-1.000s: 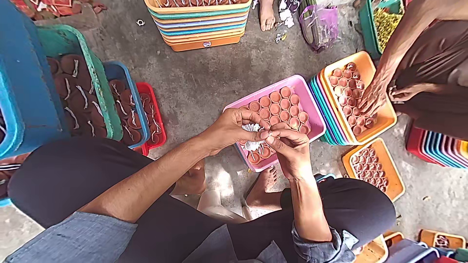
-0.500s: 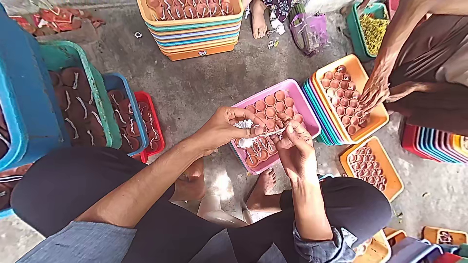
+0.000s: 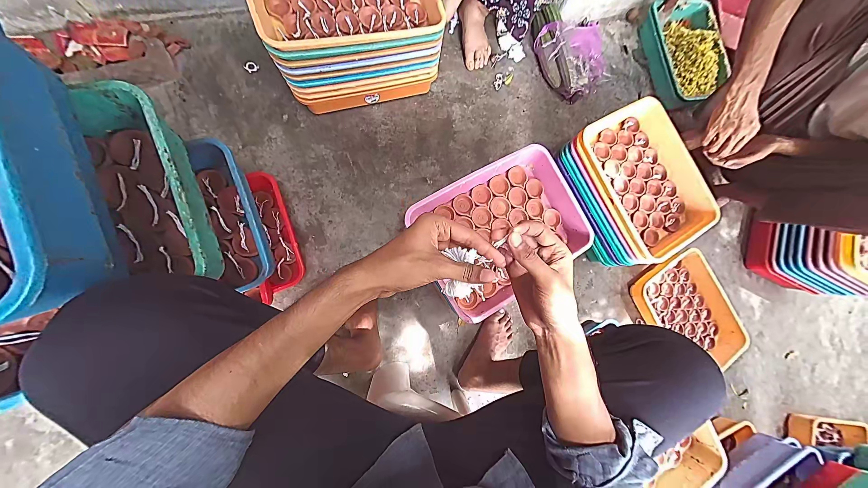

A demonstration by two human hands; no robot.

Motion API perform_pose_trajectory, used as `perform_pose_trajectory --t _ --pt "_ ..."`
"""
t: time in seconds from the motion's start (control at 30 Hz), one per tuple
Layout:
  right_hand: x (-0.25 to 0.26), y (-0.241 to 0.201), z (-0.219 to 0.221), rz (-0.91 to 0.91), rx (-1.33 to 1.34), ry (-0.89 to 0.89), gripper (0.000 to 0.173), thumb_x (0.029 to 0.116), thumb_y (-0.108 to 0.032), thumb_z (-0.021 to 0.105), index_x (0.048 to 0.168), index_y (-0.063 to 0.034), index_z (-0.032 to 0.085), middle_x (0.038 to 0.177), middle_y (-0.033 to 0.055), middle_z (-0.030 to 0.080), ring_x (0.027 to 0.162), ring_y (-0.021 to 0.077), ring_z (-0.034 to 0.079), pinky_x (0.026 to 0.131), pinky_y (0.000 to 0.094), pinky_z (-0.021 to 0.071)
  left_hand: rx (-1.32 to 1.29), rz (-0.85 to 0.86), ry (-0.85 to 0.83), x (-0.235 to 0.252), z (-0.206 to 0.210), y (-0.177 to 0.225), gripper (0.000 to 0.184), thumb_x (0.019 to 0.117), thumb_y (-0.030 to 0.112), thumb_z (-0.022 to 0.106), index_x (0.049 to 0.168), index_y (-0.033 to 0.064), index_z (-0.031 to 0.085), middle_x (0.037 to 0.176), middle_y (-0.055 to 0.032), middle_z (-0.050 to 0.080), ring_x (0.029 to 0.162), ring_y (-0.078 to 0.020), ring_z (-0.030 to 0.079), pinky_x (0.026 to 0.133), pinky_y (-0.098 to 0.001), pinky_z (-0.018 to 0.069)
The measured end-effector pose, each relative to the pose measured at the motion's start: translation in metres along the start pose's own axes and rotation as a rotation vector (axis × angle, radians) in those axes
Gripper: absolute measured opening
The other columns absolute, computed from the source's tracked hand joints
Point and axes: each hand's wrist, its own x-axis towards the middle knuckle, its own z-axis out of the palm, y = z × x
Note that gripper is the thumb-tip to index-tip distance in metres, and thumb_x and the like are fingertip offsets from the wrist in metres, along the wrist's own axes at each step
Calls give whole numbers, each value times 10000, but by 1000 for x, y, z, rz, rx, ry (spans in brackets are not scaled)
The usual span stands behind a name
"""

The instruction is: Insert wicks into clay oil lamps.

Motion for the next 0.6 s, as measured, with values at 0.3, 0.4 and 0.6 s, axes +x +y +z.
perform_pose_trajectory --t 0.3,0.4,0.6 --pt "5 -5 -9 -17 -33 114 250 932 -22 726 1171 -76 678 948 69 748 848 132 714 817 309 598 13 -44 -44 0 1 -3 190 899 53 776 1087 28 783 1106 -72 765 1061 -165 711 942 -316 587" --pt "9 -18 -25 -82 -115 160 223 943 -47 718 1162 -75 687 986 56 728 888 140 697 864 336 591 34 -74 -21 1 1 -5 193 884 67 797 1074 34 783 1090 -66 766 1046 -157 714 926 -309 591" --pt "24 -23 -94 -207 -826 293 245 896 -102 801 1110 -88 683 960 6 766 842 122 746 755 297 633 69 -165 139 1 -6 -8 204 885 118 810 1080 62 784 1065 -61 760 973 -141 714 827 -285 596"
